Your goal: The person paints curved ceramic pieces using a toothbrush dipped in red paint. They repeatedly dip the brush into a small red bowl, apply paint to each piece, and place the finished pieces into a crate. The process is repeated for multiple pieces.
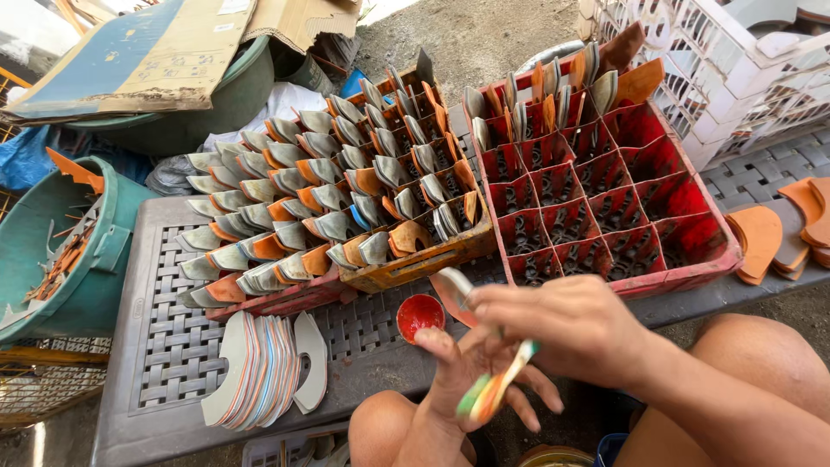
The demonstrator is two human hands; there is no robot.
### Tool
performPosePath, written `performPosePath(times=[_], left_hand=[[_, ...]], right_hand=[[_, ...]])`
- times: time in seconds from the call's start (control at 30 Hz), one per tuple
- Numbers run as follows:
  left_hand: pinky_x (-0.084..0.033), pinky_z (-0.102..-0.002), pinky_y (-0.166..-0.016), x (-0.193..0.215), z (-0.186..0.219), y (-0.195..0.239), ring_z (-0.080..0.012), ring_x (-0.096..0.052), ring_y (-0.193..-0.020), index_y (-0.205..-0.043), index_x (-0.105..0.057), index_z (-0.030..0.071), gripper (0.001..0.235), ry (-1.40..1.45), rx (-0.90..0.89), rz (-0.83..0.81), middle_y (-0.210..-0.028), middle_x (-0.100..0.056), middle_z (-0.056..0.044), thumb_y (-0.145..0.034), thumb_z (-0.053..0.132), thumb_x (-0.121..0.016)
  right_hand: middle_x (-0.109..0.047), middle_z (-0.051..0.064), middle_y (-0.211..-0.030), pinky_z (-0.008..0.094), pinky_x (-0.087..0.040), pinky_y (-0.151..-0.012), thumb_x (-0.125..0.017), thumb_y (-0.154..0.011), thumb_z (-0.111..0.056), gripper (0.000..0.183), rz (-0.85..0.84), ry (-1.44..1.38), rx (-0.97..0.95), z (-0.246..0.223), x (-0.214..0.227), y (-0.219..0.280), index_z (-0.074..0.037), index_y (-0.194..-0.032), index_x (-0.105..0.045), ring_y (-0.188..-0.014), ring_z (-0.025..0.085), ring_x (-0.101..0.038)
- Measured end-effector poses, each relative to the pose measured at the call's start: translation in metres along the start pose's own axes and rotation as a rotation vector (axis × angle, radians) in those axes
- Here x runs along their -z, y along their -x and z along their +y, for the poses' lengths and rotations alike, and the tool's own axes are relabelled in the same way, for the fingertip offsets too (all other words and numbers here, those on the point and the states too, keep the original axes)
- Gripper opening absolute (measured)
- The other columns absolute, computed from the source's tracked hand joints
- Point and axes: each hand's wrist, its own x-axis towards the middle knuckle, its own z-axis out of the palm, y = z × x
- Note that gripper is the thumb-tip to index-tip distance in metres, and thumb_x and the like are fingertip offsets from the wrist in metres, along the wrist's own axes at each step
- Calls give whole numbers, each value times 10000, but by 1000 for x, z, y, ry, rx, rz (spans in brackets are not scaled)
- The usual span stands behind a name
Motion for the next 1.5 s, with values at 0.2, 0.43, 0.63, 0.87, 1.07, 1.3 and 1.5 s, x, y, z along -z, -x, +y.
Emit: performPosePath(times=[0.2, 0.43, 0.63, 0.87, 1.07, 1.3, 1.5], left_hand=[[-628, -377, -654, -2, 2, -6, -315, -735, -905, -1559, -298, -60, 1119, -199, 150, 197, -1333, -607, -376, -914, 848, -407], [-611, -327, -605, 1, 7, 0, -251, -732, -819, -1475, -395, -100, 986, -382, 166, 300, -1200, -675, -315, -1003, 766, -365], [-591, -303, -616, 5, 7, 10, -228, -714, -802, -1462, -411, -94, 915, -381, 172, 323, -1206, -676, -288, -1032, 712, -429], [-577, -263, -621, 1, 16, 25, -189, -708, -789, -1431, -460, -69, 888, -390, 218, 382, -1183, -687, -248, -1000, 708, -486], [-569, -271, -623, 1, 13, 27, -185, -692, -790, -1398, -473, -64, 849, -384, 235, 361, -1186, -676, -239, -1000, 682, -534], [-571, -245, -639, 2, 10, 20, -160, -701, -786, -1389, -502, -42, 825, -450, 304, 383, -1171, -693, -225, -999, 684, -518], [-563, -251, -655, 9, 3, 22, -170, -691, -798, -1391, -493, -60, 809, -438, 253, 367, -1189, -684, -222, -1021, 657, -547]], right_hand=[[-728, 191, -1219, 338, -631, -913, -861, -846, -101, 433, 192, 210, -124, 60, 38, -27, -30, -1232, -678, -1088, 269, -750], [-738, 141, -1248, 342, -625, -899, -825, -936, -104, 389, 78, 246, -216, 142, 11, -34, -57, -1296, -686, -1094, 269, -750], [-755, 131, -1185, 336, -625, -817, -803, -925, -76, 378, 12, 212, -282, 170, -27, -28, -64, -1290, -703, -1025, 252, -765], [-766, 122, -1140, 338, -614, -740, -801, -913, -73, 386, -61, 276, -346, 190, -43, -30, -60, -1290, -718, -929, 239, -766], [-768, 110, -1079, 331, -608, -693, -820, -932, -160, 388, -49, 247, -365, 183, -52, -32, -86, -1298, -716, -888, 216, -769], [-748, 148, -1169, 420, -596, -788, -839, -855, -250, 443, -82, 315, -383, 180, -49, -33, -35, -1222, -716, -985, 305, -720], [-708, 127, -1214, 376, -585, -893, -746, -1036, -238, 210, -38, 245, -383, 186, -46, -38, -73, -1167, -738, -1061, 276, -714]])
